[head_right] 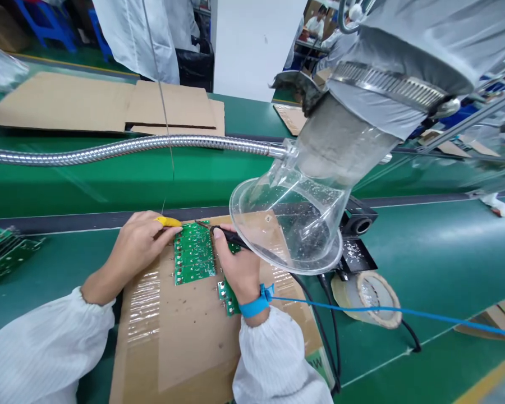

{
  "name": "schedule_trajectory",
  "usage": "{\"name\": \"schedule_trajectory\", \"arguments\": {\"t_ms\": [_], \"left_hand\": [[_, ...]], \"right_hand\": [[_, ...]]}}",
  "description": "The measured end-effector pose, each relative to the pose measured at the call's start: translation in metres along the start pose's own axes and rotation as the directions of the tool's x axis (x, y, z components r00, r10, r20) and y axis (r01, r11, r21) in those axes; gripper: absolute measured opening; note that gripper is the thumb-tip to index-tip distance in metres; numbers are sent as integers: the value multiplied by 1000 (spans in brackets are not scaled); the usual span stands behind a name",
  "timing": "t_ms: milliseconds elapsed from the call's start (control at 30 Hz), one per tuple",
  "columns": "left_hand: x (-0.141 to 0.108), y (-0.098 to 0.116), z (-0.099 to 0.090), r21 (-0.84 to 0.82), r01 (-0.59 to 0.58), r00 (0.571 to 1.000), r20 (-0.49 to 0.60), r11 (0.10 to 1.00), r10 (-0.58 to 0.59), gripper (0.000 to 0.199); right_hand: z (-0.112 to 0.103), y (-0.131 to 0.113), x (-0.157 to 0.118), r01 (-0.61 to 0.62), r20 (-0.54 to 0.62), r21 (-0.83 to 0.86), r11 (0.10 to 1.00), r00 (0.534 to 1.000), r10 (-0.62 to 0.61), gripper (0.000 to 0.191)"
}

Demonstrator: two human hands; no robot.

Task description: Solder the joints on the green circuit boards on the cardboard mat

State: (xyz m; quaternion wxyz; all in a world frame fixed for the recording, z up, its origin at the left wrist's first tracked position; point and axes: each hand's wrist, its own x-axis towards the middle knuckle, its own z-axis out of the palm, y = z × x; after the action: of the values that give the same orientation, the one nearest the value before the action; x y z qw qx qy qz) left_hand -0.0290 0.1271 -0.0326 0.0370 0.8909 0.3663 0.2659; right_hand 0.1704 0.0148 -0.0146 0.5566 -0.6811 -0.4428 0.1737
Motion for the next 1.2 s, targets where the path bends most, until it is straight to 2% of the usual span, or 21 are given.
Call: {"name": "schedule_trajectory", "arguments": {"t_ms": [167, 567, 733, 1033, 1200], "left_hand": [[0, -2, 2, -1, 9, 1000, 7, 1000, -9, 44], [2, 1, 0, -32, 50, 999, 7, 998, -50, 39], [2, 1, 1, 3, 31, 999, 10, 1000, -31, 41], [4, 2, 2, 32, 3, 1000, -28, 999, -2, 38], [4, 3, 4, 43, -5, 1000, -1, 999, 6, 38]], "right_hand": [[2, 1, 1, -12, 32, -5, 1000, 999, 12, 16], [2, 0, -1, -6, 9, 9, 1000, 1000, 6, 17], [4, 1, -1, 17, 40, -13, 1000, 999, -16, 15], [4, 3, 0, -2, 26, 4, 1000, 1000, 2, 17], [6, 3, 1, 3, 32, 19, 1000, 999, -4, 17]]}}
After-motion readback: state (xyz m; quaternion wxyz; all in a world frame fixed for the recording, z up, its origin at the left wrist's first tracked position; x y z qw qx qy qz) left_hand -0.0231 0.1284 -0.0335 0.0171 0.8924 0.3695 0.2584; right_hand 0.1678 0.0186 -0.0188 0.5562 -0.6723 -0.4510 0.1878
